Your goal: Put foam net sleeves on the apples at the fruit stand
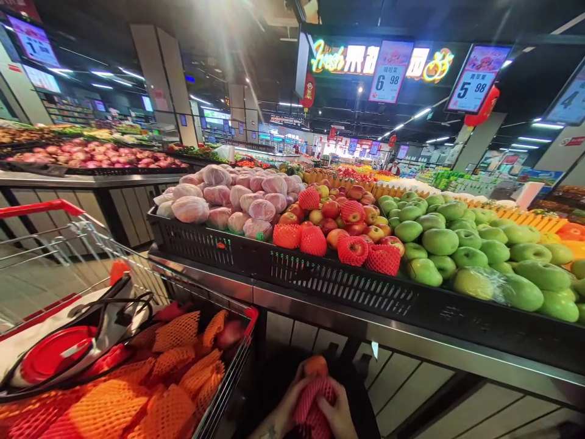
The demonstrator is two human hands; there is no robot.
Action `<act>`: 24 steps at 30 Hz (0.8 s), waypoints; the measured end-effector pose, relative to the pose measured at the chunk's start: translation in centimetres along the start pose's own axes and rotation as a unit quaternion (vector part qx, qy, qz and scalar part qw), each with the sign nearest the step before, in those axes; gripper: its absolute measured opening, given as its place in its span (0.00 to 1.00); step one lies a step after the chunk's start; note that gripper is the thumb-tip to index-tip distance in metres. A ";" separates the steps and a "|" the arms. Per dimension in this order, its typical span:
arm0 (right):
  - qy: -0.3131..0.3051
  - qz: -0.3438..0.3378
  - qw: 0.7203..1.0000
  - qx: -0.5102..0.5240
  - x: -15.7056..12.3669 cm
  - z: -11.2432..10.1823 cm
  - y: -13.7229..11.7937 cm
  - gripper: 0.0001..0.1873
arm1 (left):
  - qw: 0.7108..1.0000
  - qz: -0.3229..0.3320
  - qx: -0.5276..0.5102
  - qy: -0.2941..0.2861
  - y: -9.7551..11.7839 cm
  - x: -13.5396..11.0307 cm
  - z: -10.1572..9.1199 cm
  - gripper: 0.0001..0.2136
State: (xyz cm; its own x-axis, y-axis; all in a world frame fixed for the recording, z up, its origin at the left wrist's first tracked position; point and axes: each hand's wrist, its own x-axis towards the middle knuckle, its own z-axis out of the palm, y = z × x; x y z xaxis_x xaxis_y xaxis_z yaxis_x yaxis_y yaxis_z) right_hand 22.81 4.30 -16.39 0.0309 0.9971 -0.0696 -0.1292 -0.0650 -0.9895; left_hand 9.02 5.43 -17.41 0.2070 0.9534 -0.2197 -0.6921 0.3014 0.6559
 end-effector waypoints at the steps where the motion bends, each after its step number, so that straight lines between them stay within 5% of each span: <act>1: 0.008 -0.026 0.999 -0.024 0.1 0.3 -0.4 0.30 | 1.000 0.006 -0.003 -0.021 0.0 0.0 -0.1 0.25; 7: 0.043 -0.103 0.991 -0.074 0.7 0.7 -2.2 0.24 | 0.995 -0.086 -0.034 -0.046 0.1 0.2 -0.7 0.27; 21: 0.050 -0.019 0.998 0.032 1.4 -0.7 -2.3 0.23 | 0.990 -0.116 0.055 -0.056 -0.8 -0.4 -1.3 0.40; 24: 0.046 -0.021 0.998 0.030 1.5 -0.6 -2.5 0.23 | 0.992 -0.106 0.048 -0.052 -1.4 -0.5 -1.5 0.36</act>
State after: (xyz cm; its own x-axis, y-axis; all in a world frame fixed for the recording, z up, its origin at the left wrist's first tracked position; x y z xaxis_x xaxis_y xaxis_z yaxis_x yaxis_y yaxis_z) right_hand 23.76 5.89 -14.06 0.1280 0.9908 -0.0432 -0.1850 -0.0190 -0.9826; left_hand 8.87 4.50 -19.28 0.4141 0.8636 -0.2877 -0.5581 0.4906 0.6693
